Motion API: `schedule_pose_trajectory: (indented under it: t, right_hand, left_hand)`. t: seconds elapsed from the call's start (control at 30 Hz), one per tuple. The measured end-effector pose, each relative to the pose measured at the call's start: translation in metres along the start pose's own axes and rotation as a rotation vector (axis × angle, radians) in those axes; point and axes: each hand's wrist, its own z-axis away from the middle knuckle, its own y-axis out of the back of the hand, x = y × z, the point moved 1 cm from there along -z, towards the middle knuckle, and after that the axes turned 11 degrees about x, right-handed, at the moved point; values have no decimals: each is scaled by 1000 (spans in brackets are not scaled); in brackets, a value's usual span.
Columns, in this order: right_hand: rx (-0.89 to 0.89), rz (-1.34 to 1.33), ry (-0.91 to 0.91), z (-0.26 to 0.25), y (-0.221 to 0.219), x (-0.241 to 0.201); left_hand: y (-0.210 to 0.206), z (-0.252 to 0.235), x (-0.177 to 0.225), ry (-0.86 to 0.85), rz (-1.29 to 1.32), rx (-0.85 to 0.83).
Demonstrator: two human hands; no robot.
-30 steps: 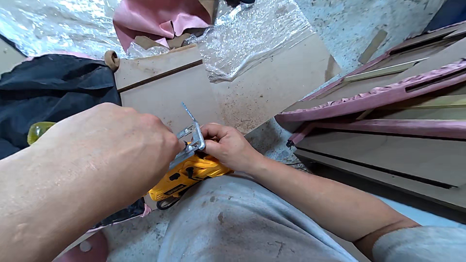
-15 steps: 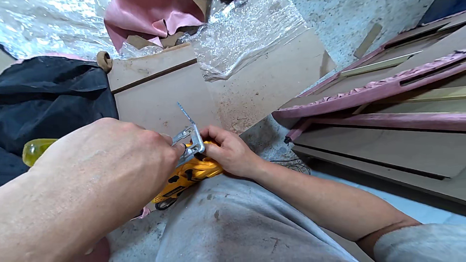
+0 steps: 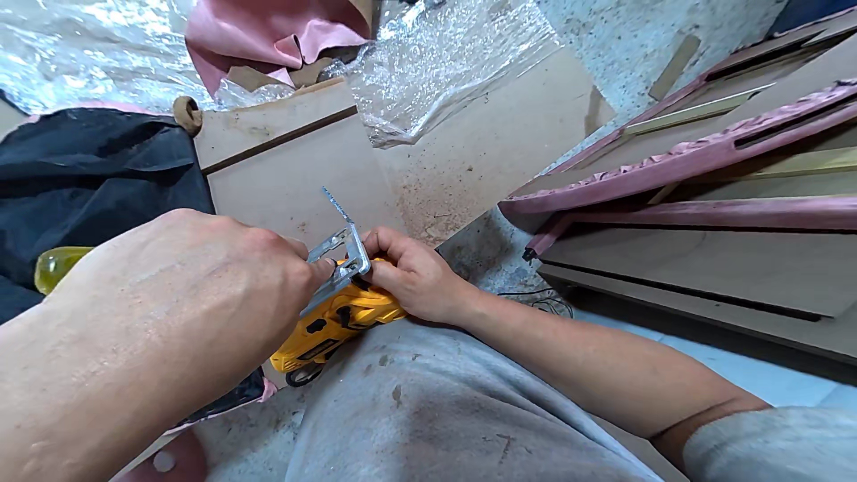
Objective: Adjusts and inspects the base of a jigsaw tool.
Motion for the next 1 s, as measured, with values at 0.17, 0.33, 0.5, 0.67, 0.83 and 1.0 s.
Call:
schedule_pose_trajectory:
  t: [0.17, 0.33, 0.5, 0.67, 0.83, 1.0]
  right_hand:
    - [-55, -94, 104, 4, 7, 8]
    - [58, -118, 142, 7, 1, 7]
    - [121, -36, 236, 8, -1, 8]
    - [141, 73, 350, 9, -1, 7]
    - [137, 123, 388, 10, -2, 9]
    - [166, 34, 335, 11, -4, 8]
  left_hand:
    - [-2, 0, -2, 24, 10, -1]
    - [-4, 2, -9, -4, 25, 15]
    - [-8, 4, -13, -12, 37, 36]
    - [-8, 6, -13, -26, 43, 66]
    - [-7, 7, -11, -25, 32, 47]
    - [-9, 9, -11, -21, 43, 59]
